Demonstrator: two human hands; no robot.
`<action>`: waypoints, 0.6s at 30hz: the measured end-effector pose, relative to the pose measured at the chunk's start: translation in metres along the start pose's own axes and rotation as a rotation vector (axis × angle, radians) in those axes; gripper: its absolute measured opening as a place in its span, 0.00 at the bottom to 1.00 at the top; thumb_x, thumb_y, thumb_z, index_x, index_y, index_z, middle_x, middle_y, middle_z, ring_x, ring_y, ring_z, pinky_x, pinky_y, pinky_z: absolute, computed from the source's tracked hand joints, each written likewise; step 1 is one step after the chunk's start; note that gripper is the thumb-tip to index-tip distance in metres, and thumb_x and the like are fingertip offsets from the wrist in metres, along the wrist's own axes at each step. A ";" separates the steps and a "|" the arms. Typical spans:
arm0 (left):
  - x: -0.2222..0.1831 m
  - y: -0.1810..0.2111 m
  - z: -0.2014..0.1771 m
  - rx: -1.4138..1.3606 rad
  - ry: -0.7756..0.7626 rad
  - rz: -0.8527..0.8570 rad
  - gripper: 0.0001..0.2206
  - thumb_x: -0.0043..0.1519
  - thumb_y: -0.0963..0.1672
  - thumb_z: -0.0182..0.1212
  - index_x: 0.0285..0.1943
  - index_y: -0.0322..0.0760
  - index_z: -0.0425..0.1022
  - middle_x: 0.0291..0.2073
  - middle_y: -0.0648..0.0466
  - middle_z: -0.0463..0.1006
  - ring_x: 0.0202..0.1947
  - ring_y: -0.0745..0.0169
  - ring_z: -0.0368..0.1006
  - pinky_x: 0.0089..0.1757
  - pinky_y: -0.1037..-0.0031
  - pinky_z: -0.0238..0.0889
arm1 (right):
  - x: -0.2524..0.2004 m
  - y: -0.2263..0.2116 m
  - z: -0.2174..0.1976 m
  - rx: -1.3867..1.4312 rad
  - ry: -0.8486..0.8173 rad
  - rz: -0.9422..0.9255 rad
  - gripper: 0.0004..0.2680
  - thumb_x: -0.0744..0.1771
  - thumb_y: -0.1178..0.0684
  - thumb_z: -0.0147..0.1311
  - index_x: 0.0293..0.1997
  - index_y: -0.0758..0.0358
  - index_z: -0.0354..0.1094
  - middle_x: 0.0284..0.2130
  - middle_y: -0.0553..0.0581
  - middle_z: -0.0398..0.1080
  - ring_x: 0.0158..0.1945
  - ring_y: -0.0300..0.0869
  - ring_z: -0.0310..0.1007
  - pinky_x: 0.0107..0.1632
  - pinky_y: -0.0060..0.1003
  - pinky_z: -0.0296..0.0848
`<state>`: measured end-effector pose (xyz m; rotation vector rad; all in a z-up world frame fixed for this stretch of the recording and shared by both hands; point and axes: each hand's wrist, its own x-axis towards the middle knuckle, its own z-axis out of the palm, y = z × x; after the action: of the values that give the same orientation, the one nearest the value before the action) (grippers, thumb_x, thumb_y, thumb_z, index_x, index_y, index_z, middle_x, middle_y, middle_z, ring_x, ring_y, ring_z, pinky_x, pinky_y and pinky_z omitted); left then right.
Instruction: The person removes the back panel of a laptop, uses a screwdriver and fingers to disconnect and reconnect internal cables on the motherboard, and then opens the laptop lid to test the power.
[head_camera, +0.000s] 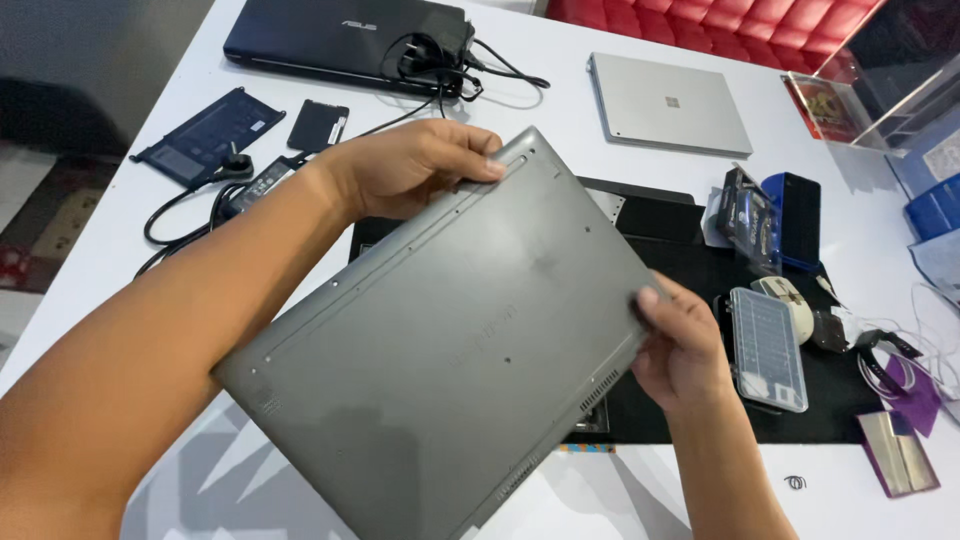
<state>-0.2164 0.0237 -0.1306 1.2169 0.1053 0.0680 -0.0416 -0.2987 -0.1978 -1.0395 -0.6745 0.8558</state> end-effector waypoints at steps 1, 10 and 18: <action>0.005 -0.010 -0.007 0.004 0.001 0.003 0.03 0.60 0.40 0.60 0.40 0.35 0.74 0.28 0.49 0.82 0.28 0.59 0.84 0.32 0.71 0.78 | -0.006 0.006 -0.008 0.001 -0.004 -0.004 0.11 0.66 0.52 0.52 0.45 0.71 0.72 0.17 0.61 0.68 0.12 0.40 0.67 0.14 0.28 0.66; -0.056 0.025 0.024 0.076 0.205 -0.373 0.35 0.61 0.60 0.38 0.63 0.34 0.72 0.52 0.42 0.77 0.46 0.51 0.74 0.47 0.64 0.66 | -0.050 -0.008 -0.015 0.181 0.259 0.215 0.11 0.69 0.56 0.51 0.56 0.71 0.66 0.29 0.53 0.70 0.22 0.28 0.68 0.20 0.12 0.64; -0.106 0.002 0.015 0.111 0.412 -0.035 0.19 0.66 0.45 0.53 0.63 0.32 0.77 0.40 0.53 0.75 0.39 0.63 0.70 0.39 0.72 0.66 | -0.041 0.005 -0.034 0.119 0.329 0.121 0.11 0.69 0.51 0.56 0.52 0.66 0.69 0.31 0.56 0.76 0.28 0.40 0.75 0.30 0.25 0.71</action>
<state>-0.3201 -0.0015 -0.1188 1.2977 0.4951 0.2858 -0.0368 -0.3478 -0.2184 -1.0895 -0.2822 0.7954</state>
